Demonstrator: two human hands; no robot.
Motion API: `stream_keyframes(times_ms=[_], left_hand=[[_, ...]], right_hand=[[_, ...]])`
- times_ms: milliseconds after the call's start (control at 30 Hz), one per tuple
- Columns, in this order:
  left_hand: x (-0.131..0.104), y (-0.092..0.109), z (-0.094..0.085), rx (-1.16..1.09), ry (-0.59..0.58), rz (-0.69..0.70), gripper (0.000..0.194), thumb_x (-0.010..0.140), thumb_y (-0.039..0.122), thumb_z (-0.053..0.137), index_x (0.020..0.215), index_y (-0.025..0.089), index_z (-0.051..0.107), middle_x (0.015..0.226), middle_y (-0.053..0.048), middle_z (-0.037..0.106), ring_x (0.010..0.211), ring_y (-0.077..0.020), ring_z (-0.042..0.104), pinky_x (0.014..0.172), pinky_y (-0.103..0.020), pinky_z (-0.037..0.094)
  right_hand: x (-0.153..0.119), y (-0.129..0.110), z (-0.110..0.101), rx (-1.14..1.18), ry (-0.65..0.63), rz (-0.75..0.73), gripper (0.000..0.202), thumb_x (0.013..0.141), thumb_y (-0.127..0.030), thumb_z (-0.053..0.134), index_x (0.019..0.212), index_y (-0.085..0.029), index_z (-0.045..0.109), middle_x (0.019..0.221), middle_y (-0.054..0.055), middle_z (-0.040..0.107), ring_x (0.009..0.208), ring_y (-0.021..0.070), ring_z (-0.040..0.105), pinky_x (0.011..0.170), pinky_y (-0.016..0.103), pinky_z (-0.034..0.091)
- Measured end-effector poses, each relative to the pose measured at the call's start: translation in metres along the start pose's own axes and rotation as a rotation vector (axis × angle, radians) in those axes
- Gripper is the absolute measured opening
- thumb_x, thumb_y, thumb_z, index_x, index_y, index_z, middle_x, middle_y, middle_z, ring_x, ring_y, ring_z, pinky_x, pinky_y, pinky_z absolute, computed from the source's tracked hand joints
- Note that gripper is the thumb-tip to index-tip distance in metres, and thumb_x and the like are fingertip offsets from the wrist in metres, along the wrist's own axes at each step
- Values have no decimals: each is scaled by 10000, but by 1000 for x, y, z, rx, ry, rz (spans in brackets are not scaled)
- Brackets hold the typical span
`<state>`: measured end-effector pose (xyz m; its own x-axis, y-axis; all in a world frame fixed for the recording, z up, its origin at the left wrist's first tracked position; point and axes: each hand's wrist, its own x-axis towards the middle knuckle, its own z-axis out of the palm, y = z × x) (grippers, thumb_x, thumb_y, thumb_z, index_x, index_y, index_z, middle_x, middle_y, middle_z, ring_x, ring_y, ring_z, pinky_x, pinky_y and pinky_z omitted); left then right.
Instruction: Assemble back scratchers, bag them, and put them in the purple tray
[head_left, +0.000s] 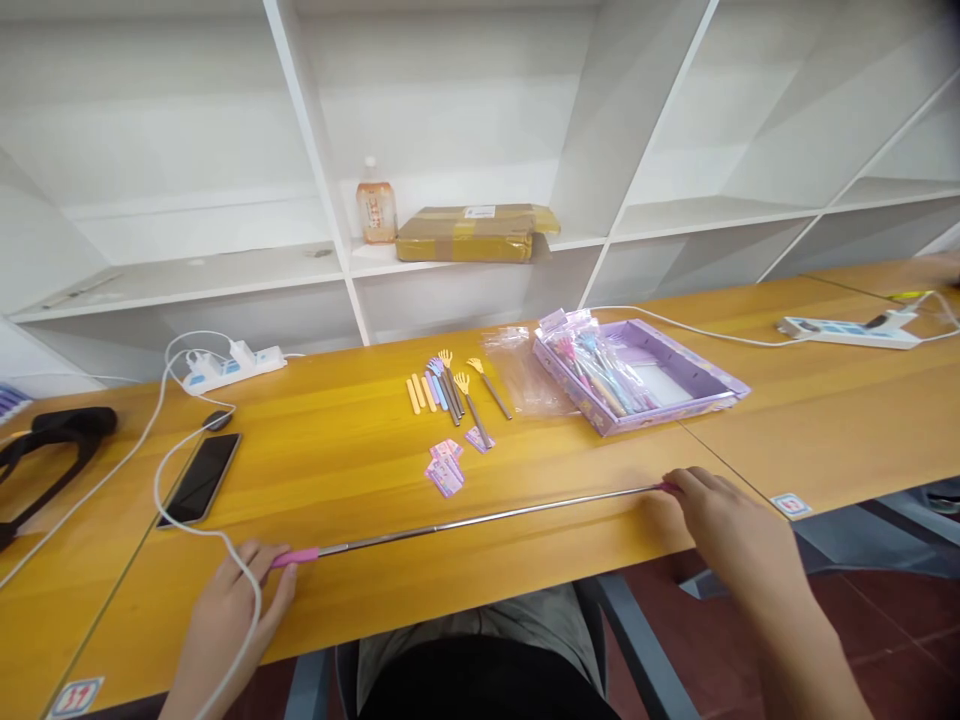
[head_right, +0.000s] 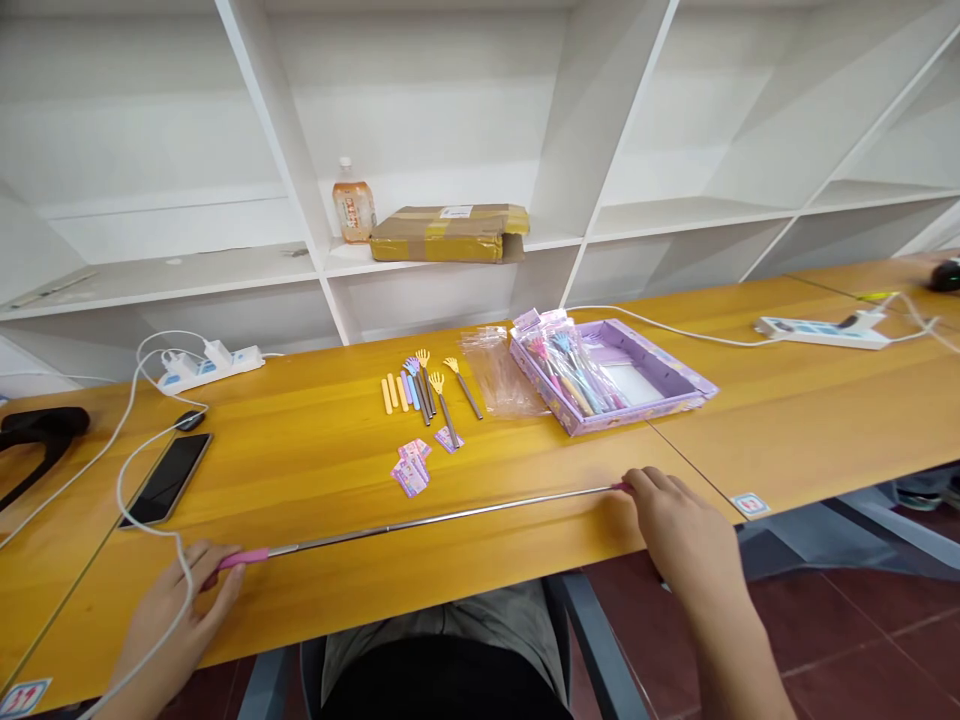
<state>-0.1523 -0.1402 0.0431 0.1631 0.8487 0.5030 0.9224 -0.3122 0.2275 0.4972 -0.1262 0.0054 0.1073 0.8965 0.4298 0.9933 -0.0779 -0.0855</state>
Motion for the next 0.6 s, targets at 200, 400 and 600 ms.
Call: stream_keyframes(times_ms=[200,400,600], left_hand=[[26,74,12,-110,-103,58,378,1063,549,500,1030,265,746,861,-20,737,751,-195,707,688,-285,556],[30,152,65,-212,-70,84,337,1108,419,461,1054,241,742,879,-58,773,762,-198,741,697,-291,547],[46,137,64,-310,-334,-6,317,1109,407,426,1155,258,701,982,-54,785,840,-226,749,750,-323,534]], right_hand=[[24,-88,-34,144,84,-346,232,1063,-163,477,1118,-214,696,1114,112,749,997,272,673,846,395,480],[6,-227,-29,308,197,-554,206,1073,-94,514,1056,-202,689,1010,82,724,893,221,601,798,352,457],[41,-222,-23,321,194,-612,194,1092,-137,517,1025,-202,687,990,79,717,877,225,569,773,356,440]])
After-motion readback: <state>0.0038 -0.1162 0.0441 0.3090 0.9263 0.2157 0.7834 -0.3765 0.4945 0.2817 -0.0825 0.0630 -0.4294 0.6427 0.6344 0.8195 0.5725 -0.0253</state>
